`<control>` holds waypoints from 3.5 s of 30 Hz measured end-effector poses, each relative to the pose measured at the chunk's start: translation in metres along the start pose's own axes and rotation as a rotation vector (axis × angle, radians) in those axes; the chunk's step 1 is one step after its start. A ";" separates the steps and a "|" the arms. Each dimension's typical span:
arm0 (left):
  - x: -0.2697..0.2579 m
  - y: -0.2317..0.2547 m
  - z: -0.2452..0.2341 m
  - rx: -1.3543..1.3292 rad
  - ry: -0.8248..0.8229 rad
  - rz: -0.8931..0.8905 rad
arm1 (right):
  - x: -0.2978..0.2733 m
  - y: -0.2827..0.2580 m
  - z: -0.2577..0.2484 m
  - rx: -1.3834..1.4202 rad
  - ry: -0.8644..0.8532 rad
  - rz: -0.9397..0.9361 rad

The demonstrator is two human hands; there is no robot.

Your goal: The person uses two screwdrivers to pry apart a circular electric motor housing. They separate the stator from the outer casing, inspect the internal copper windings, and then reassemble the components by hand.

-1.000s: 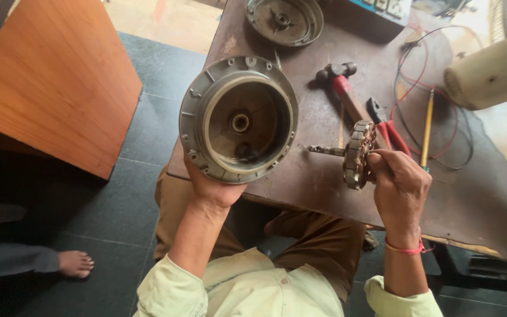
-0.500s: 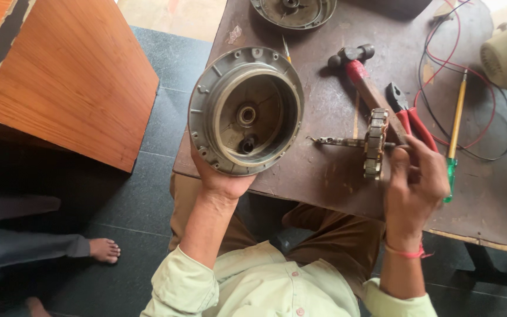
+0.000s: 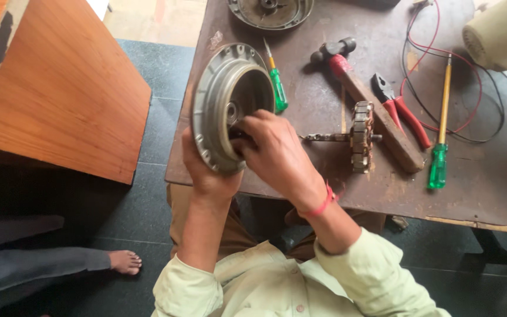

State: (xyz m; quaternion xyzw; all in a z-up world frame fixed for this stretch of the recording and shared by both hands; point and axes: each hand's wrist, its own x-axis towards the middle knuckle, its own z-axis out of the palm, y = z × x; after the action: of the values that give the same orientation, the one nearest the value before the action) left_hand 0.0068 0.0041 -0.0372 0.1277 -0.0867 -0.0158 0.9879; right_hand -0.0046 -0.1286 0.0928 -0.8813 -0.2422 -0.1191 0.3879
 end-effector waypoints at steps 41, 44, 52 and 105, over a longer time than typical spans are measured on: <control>-0.013 0.007 0.016 -0.014 0.091 0.083 | 0.025 0.021 -0.005 -0.065 -0.131 -0.014; -0.014 0.017 0.012 -0.114 0.124 0.058 | 0.022 0.031 -0.030 0.107 -0.059 0.157; -0.019 0.043 0.013 -0.033 0.193 0.127 | 0.014 0.077 -0.002 -0.334 -0.032 -0.120; -0.015 0.031 0.013 -0.241 0.144 -0.040 | -0.011 0.016 -0.001 -0.097 0.154 0.236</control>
State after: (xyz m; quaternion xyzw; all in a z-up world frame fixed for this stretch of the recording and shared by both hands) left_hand -0.0098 0.0315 -0.0196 0.0106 -0.0104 -0.0364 0.9992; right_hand -0.0060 -0.1425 0.0786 -0.9096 -0.1003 -0.1517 0.3737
